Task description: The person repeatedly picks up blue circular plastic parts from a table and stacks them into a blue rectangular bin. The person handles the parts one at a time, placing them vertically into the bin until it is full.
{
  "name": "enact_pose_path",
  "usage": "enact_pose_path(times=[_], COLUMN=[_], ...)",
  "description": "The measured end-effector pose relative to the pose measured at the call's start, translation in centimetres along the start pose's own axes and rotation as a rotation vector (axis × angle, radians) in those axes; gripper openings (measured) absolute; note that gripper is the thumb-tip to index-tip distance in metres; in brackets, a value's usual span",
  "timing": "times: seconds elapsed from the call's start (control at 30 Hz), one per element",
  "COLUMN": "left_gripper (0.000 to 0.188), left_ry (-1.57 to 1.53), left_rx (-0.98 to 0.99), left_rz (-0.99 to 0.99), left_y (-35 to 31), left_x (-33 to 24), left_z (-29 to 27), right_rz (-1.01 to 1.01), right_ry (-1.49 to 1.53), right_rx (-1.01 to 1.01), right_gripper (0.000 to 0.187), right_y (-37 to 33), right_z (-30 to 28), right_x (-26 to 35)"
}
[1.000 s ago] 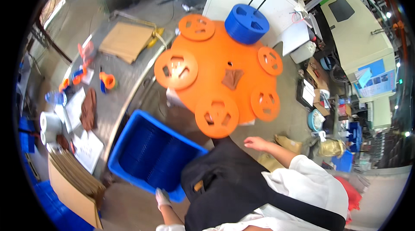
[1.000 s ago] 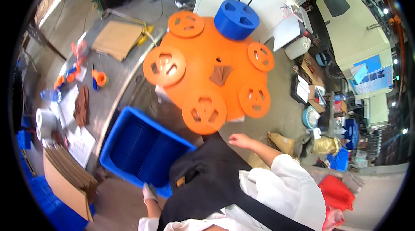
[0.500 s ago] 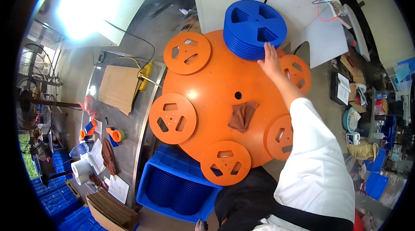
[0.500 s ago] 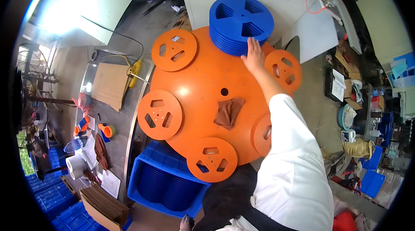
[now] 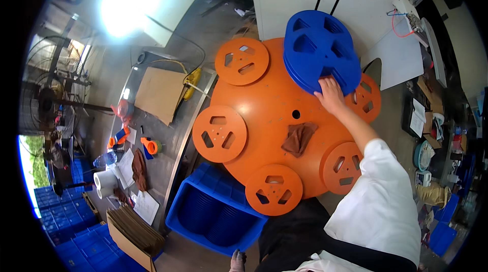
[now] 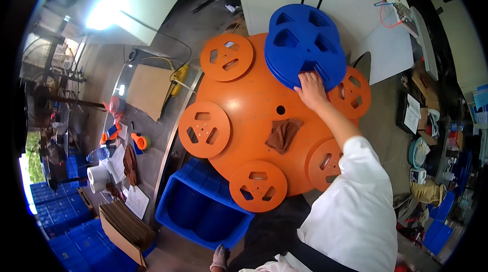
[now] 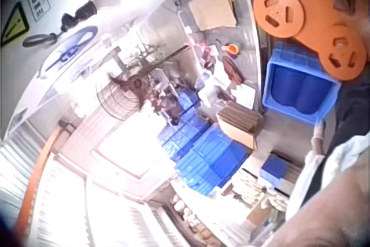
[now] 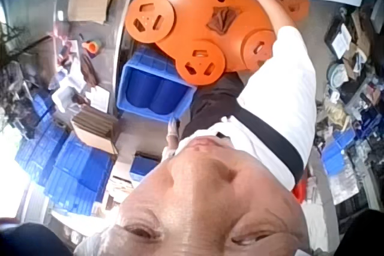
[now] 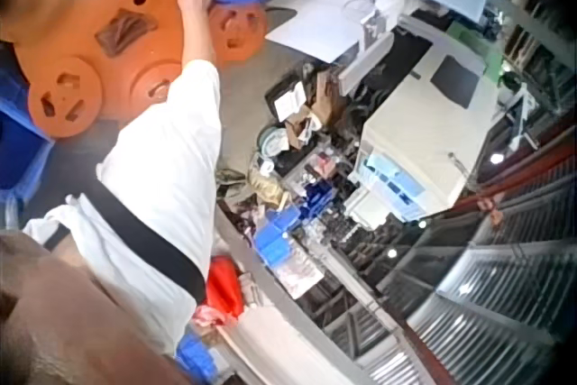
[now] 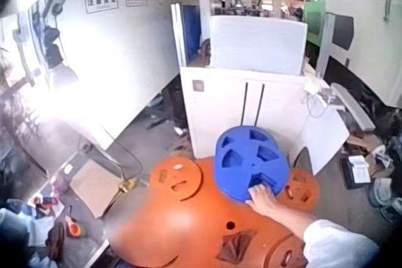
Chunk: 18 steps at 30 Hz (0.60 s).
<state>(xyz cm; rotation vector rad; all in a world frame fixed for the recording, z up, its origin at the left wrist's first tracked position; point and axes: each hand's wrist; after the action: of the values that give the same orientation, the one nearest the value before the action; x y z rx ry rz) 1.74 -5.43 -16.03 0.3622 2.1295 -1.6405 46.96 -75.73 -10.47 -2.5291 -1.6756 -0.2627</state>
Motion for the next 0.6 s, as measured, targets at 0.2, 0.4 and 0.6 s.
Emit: enact_pose_path(times=[0.2, 0.4, 0.6], left_gripper=[0.043, 0.043, 0.044], left_ry=[0.043, 0.407, -0.033], left_rx=[0.133, 0.345, 0.015], left_rz=[0.187, 0.561, 0.517], left_y=[1.9, 4.8, -0.6], left_x=[3.4, 6.9, 11.1], left_z=[-3.4, -10.5, -18.3], right_rz=[0.072, 0.602, 0.692], right_ry=[0.762, 1.797, 1.950], right_rx=[-0.151, 0.527, 0.845], right_gripper=[0.029, 0.032, 0.028], right_y=[-14.3, -30.5, -46.4], right_z=[-10.9, -15.6, -14.3], right_x=[6.2, 15.1, 25.6])
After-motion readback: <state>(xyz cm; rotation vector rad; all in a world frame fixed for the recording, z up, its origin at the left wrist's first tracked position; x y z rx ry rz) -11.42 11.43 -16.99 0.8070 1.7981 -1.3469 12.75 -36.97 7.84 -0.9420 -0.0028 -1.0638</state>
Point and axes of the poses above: each hand's wrist, its own y-axis towards the middle knuckle, its own z-axis out of the palm, x = y × z, and after that the axes turned 14 degrees about z, right-handed
